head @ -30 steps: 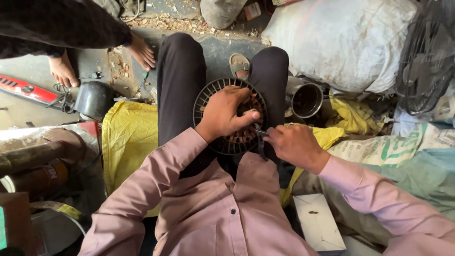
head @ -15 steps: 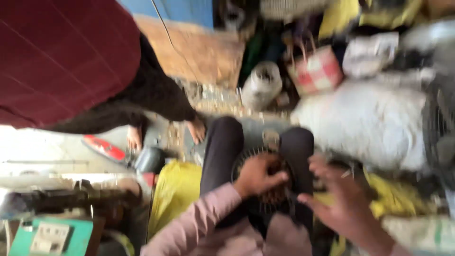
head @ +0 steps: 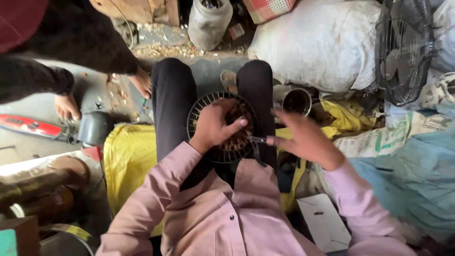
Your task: The recorder uses pliers to cut or manipulate wires on an electric fan stator.
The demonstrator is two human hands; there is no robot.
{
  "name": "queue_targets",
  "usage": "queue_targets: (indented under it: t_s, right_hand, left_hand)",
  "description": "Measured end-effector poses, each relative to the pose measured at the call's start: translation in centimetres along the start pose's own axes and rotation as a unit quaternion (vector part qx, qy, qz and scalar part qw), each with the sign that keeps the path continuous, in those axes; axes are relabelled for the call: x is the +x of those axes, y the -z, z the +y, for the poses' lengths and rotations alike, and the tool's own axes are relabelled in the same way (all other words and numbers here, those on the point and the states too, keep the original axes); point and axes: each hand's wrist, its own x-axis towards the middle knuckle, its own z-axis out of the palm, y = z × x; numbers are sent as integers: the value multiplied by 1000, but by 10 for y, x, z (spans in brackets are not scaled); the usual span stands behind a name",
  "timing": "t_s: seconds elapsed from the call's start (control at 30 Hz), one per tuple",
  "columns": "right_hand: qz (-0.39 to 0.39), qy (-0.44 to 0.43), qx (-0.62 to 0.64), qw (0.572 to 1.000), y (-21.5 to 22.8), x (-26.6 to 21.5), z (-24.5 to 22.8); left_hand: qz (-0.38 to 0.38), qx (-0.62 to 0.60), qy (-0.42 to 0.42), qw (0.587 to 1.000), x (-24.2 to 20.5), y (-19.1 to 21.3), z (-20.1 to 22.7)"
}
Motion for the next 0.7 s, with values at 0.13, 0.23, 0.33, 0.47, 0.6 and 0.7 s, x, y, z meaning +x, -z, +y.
queue_targets:
  t_s: [0.13, 0.23, 0.33, 0.47, 0.6, 0.7]
  right_hand:
    - [-45, -42, 97, 993, -48, -25, 21]
    - [-147, -269, 274, 911, -72, -32, 35]
    - [-47, -202, 356, 911, -69, -29, 35]
    - [69, 4, 93, 993, -34, -18, -4]
    - [87, 37, -56, 994, -34, -24, -23]
    - [140, 40, -73, 987, -59, -36, -16]
  left_hand:
    - [-8, 14, 3, 1000, -1, -2, -2]
    - [-14, 23, 0, 1000, 0, -2, -2]
    - [-11, 25, -4, 1000, -1, -3, -2]
    - [2, 21, -12, 1000, -3, -4, -4]
    - [-9, 24, 7, 1000, -2, -3, -4]
    - [11, 18, -11, 1000, -2, -5, -3]
